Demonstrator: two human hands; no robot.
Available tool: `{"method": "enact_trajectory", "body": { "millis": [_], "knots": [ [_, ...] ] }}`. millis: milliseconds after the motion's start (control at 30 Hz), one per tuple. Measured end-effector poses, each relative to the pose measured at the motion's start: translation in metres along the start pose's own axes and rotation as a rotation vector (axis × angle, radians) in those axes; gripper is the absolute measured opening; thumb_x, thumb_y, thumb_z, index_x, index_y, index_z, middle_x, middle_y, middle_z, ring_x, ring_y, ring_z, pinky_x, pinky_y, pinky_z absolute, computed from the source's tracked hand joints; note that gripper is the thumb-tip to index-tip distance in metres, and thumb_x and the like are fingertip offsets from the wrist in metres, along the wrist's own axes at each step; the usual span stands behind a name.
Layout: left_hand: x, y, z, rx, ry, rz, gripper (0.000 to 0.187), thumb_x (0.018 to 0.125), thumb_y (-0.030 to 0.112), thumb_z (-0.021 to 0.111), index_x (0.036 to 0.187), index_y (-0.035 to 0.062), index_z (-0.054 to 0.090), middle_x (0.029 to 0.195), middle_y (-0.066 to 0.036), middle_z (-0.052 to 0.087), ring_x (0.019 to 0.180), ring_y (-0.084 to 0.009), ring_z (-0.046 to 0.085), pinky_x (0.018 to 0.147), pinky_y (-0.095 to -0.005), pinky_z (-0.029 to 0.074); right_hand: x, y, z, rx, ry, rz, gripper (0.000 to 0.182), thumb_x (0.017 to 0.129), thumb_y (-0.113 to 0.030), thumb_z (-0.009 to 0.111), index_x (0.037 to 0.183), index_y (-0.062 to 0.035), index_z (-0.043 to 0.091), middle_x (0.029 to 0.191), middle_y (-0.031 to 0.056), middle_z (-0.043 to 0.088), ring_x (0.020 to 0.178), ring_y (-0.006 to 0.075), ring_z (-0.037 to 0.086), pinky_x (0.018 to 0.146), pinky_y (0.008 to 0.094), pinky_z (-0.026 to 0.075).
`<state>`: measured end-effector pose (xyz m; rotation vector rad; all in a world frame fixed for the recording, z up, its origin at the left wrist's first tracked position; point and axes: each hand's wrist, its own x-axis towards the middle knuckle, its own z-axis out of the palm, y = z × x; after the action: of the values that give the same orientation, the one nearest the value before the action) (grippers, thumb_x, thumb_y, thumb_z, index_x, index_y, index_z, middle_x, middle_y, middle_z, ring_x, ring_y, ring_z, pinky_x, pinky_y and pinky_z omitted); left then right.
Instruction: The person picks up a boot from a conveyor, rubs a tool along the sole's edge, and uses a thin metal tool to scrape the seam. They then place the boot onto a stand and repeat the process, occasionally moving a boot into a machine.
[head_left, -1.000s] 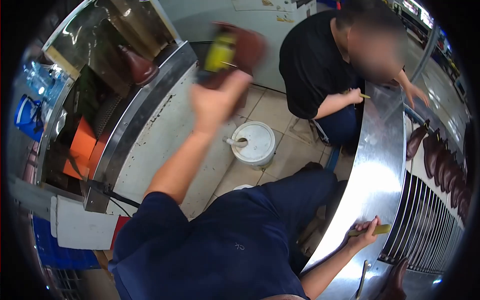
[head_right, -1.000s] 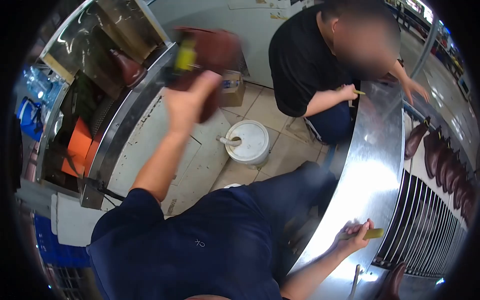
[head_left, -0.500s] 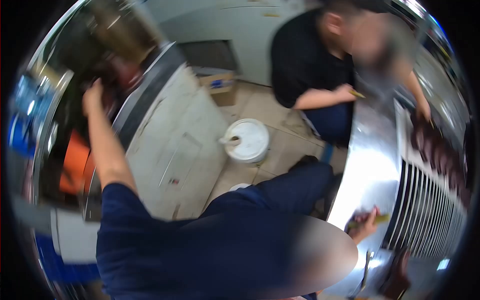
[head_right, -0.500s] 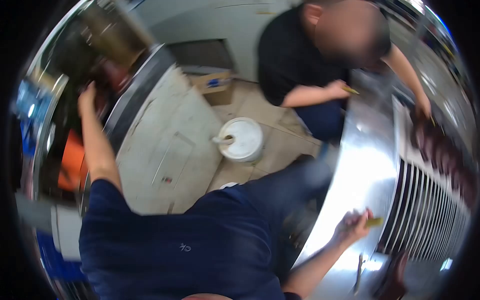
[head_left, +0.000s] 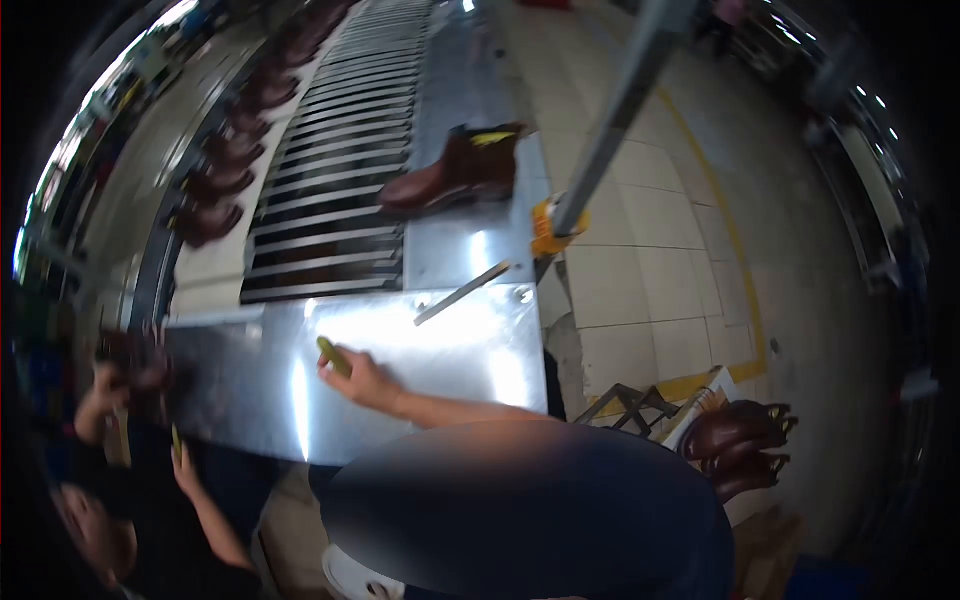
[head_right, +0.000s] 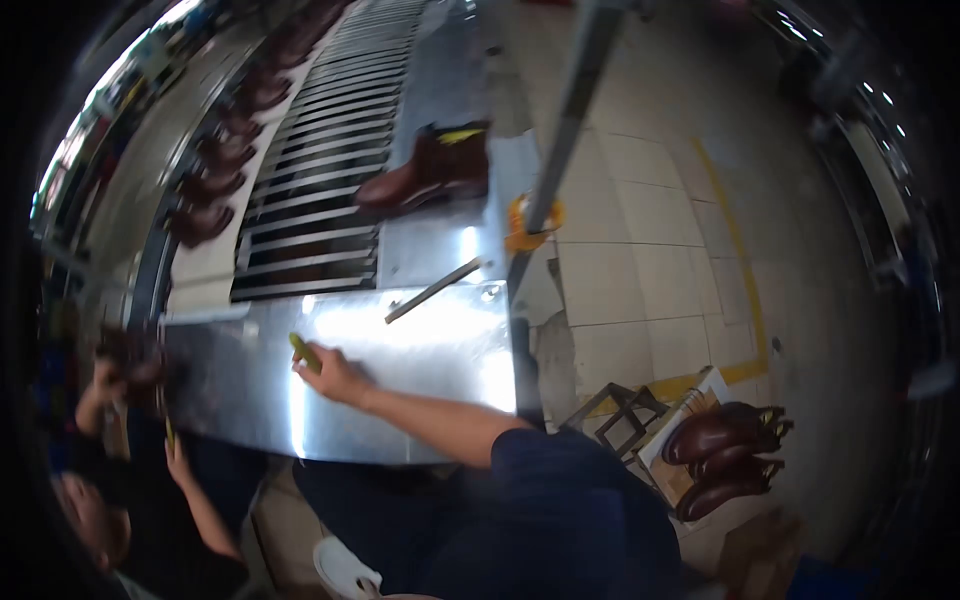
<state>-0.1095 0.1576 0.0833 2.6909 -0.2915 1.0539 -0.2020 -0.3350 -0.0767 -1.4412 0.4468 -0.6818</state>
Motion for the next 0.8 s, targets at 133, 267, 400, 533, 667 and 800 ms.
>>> {"method": "enact_trajectory", "body": {
  "millis": [133, 267, 400, 533, 667, 800],
  "knots": [
    [0.029, 0.168, 0.066, -0.566, -0.21, 0.3, 0.045, 0.107, 0.015, 0.052, 0.149, -0.0033, 0.051, 0.14, -0.027, 0.063, 0.13, -0.0305, 0.062, 0.11, -0.0413, 0.049, 0.008, 0.004, -0.001, 0.002, -0.039, 0.085, 0.026, 0.098, -0.027, 0.07, 0.108, -0.0039, 0.066, 0.084, 0.0148, 0.071, 0.078, 0.0257, 0.07, 0.077, 0.0409, 0.054],
    [0.045, 0.382, 0.102, -1.16, -0.517, 0.418, 0.046, 0.105, 0.002, 0.057, 0.15, -0.0039, 0.051, 0.137, -0.022, 0.066, 0.125, -0.0263, 0.064, 0.109, -0.0365, 0.048, 0.007, 0.01, 0.007, -0.007, 0.01, -0.073, 0.03, 0.094, -0.027, 0.072, 0.105, -0.0009, 0.063, 0.083, 0.0231, 0.07, 0.077, 0.0409, 0.07, 0.073, 0.0476, 0.053],
    [0.049, 0.568, 0.159, -1.306, -0.773, 0.717, 0.058, 0.098, 0.014, 0.072, 0.152, 0.0027, 0.052, 0.144, -0.019, 0.064, 0.132, -0.0263, 0.062, 0.109, -0.0382, 0.046, 0.012, 0.011, 0.006, -0.006, -0.048, -0.062, 0.03, 0.093, -0.027, 0.07, 0.104, 0.0005, 0.062, 0.082, 0.025, 0.067, 0.079, 0.0434, 0.069, 0.073, 0.0495, 0.051],
    [0.019, 0.706, 0.217, -1.323, -0.906, 0.796, 0.094, 0.083, 0.025, 0.089, 0.161, 0.0066, 0.04, 0.161, -0.025, 0.044, 0.15, -0.0329, 0.043, 0.118, -0.0389, 0.039, 0.027, 0.058, 0.031, 0.015, -0.151, -0.106, 0.042, 0.092, -0.028, 0.073, 0.121, 0.0002, 0.063, 0.1, 0.0263, 0.071, 0.095, 0.0422, 0.071, 0.085, 0.0474, 0.054],
    [-0.016, 0.762, 0.256, -1.319, -1.088, 0.668, 0.074, 0.079, 0.021, 0.091, 0.142, 0.0023, 0.056, 0.134, -0.021, 0.067, 0.122, -0.0276, 0.065, 0.101, -0.0353, 0.051, 0.02, 0.066, 0.028, 0.211, -0.043, -0.29, 0.088, 0.083, -0.04, 0.088, 0.152, -0.0036, 0.048, 0.158, 0.0181, 0.045, 0.149, 0.0329, 0.037, 0.121, 0.0454, 0.032],
    [-0.025, 0.766, 0.255, -1.307, -0.927, 0.677, 0.053, 0.078, 0.021, 0.093, 0.118, -0.0009, 0.066, 0.104, -0.015, 0.077, 0.093, -0.0237, 0.073, 0.088, -0.034, 0.055, 0.022, 0.075, 0.054, 0.77, -0.13, -0.04, 0.087, 0.083, -0.039, 0.087, 0.152, -0.0036, 0.047, 0.158, 0.0182, 0.044, 0.149, 0.0344, 0.037, 0.121, 0.0452, 0.031]
  ]
}}
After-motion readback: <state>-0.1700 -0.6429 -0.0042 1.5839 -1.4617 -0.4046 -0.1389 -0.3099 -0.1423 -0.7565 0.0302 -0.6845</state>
